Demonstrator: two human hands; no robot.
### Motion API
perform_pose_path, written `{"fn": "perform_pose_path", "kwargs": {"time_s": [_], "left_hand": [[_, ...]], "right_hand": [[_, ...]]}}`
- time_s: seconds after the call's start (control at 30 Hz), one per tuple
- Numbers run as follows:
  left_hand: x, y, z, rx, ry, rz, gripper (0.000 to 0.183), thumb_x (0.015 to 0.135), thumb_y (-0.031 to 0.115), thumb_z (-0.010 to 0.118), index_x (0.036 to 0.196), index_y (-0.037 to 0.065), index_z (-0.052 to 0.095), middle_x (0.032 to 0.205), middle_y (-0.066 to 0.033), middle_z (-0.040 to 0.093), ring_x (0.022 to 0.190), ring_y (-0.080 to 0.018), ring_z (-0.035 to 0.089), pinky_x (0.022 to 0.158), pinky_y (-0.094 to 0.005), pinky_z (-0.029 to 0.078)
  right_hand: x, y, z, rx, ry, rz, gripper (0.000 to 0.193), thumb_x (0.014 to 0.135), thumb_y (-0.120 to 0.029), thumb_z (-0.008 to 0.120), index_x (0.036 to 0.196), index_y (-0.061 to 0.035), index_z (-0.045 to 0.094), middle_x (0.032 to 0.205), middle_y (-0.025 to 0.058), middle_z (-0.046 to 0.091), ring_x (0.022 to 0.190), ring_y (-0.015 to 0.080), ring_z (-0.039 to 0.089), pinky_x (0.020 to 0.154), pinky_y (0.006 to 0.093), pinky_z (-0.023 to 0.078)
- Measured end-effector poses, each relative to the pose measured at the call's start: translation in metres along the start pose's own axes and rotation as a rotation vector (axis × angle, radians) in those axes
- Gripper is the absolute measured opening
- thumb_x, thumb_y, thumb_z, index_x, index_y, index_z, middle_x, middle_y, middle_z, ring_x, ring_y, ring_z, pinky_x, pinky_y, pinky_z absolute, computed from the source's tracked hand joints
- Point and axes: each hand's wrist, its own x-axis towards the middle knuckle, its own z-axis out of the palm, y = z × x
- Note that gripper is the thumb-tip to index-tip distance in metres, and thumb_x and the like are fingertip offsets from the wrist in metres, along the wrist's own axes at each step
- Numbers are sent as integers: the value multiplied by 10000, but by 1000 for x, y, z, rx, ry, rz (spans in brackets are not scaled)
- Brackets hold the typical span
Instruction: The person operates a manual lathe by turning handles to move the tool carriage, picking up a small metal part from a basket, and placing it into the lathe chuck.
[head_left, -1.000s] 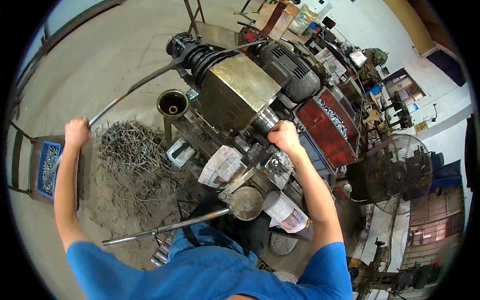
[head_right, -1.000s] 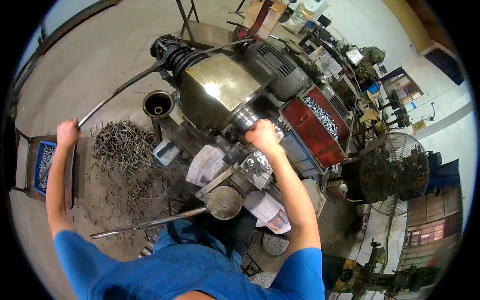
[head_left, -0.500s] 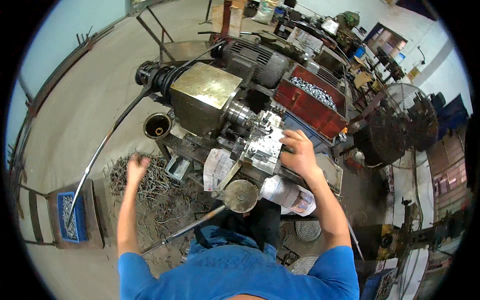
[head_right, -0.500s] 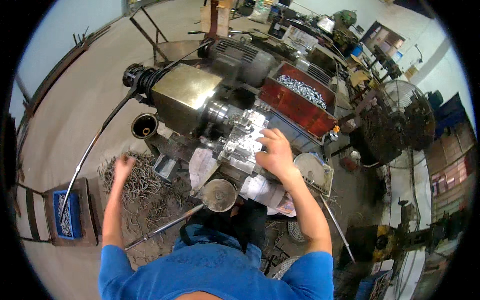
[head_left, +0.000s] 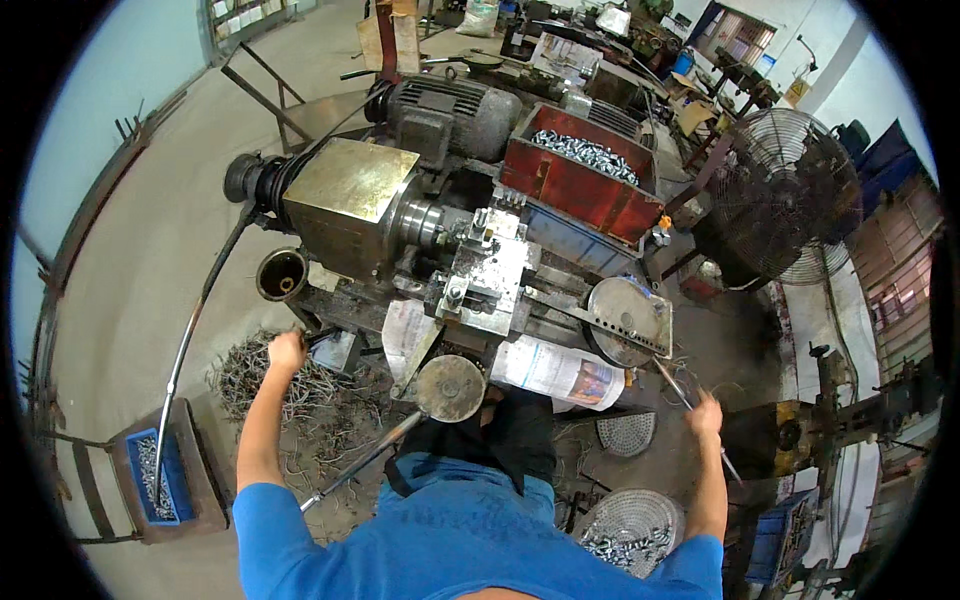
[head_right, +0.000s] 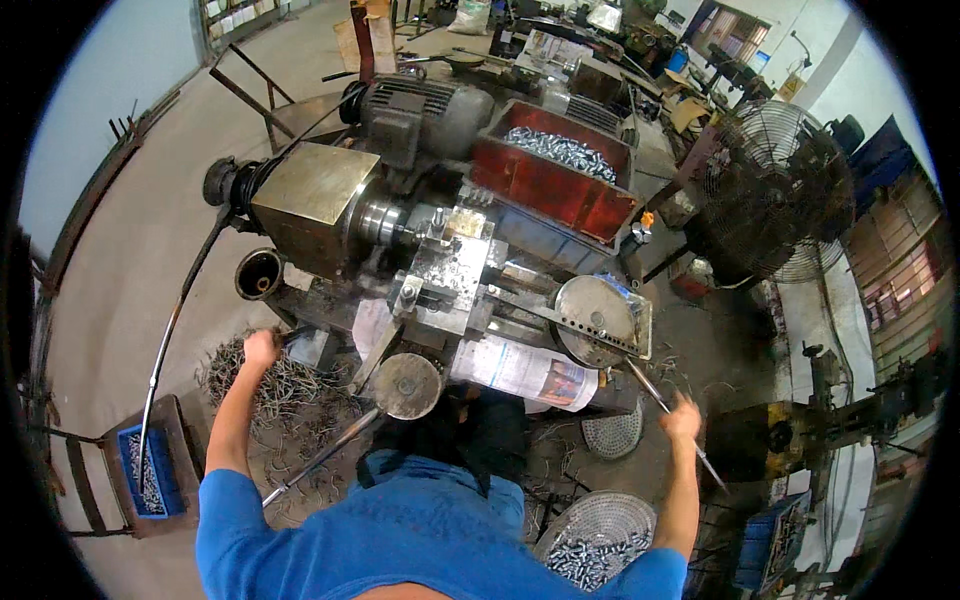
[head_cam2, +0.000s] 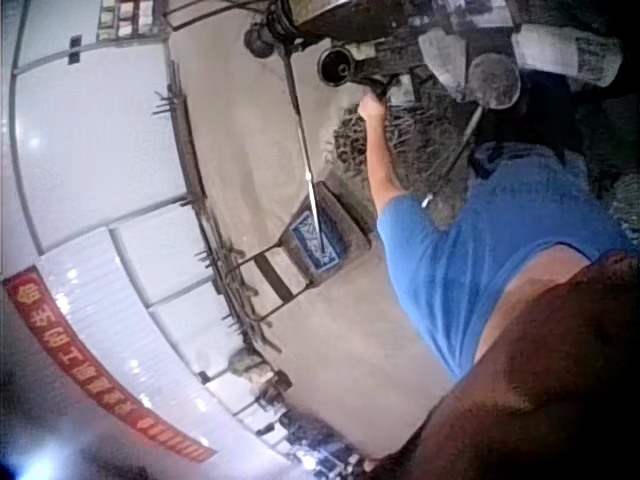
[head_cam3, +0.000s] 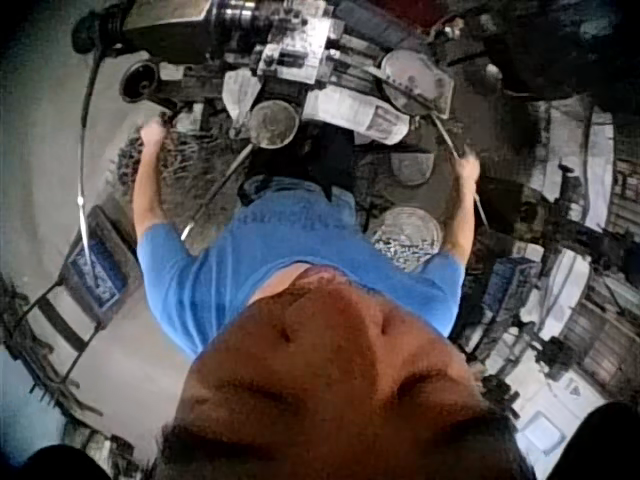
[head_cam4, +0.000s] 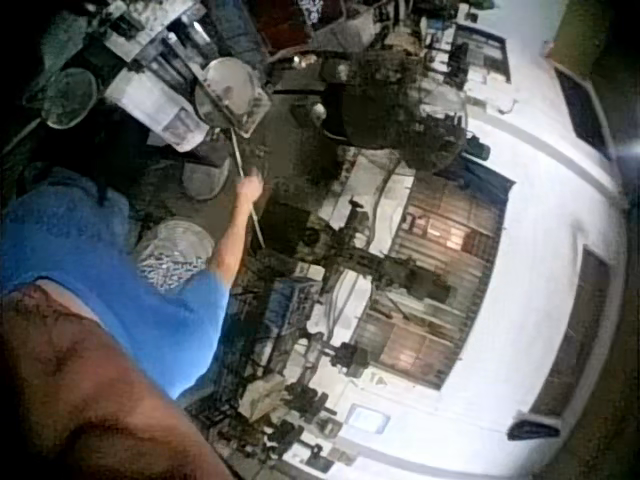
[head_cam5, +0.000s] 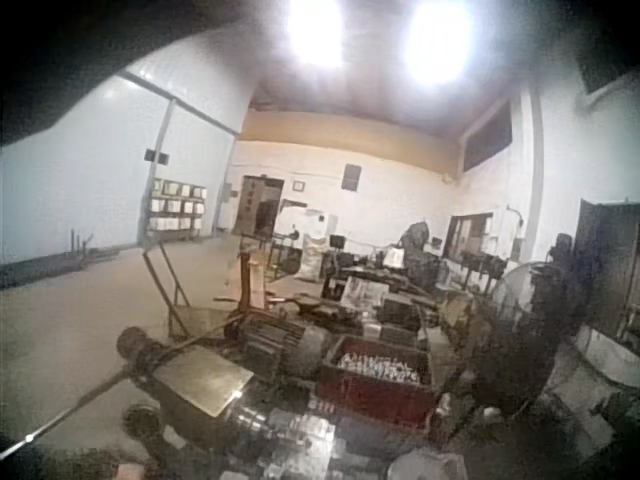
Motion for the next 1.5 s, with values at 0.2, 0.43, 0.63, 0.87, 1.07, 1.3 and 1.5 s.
{"fn": "perform_pose_path", "kwargs": {"time_s": [0.2,0.43,0.63,0.87,1.07,1.3,1.5], "left_hand": [[-68,-62,15,-266,-468,-225,324,714,302,637,975,112,664,923,-172,653,889,-331,624,762,-422,506],[-134,-87,20,-519,-505,-399,208,741,141,615,846,-37,625,706,-149,640,571,-230,636,513,-357,524],[-126,-64,-2,-467,-411,-167,193,752,148,606,790,-39,633,596,-114,617,492,-193,618,487,-329,514],[-100,-55,0,-330,-228,-33,231,766,189,611,874,-13,642,650,-106,641,494,-180,620,531,-324,507],[-99,-38,-24,-610,-478,-226,203,759,128,605,887,-26,639,642,-91,634,474,-177,611,505,-298,508],[-35,-13,-22,-304,-192,0,232,757,212,603,872,15,648,740,-176,643,673,-292,643,639,-409,503],[1,14,-14,-75,-60,255,433,795,395,594,1052,46,576,896,-174,639,852,-358,610,734,-450,492]], "right_hand": [[-56,69,65,-140,-14,385,370,594,-192,610,919,-17,587,917,207,622,889,364,595,792,436,475],[-197,-26,58,50,30,287,337,562,-192,602,860,-41,561,662,203,595,650,414,587,623,496,474],[-237,-111,34,456,-75,372,428,592,-241,566,968,-39,598,722,246,604,712,422,596,656,479,472],[-242,-122,29,548,-15,317,410,583,-235,551,938,-35,597,730,241,605,710,434,585,660,478,468],[-226,-65,49,228,-91,357,440,583,-252,631,967,-40,583,762,231,607,731,404,592,668,483,462],[-52,58,41,-394,36,403,621,717,-196,599,1305,-91,430,1078,127,569,1015,300,527,873,419,395],[-61,-55,20,57,449,-57,654,555,-204,619,1177,-21,533,1165,189,526,1046,351,486,903,445,380]]}}
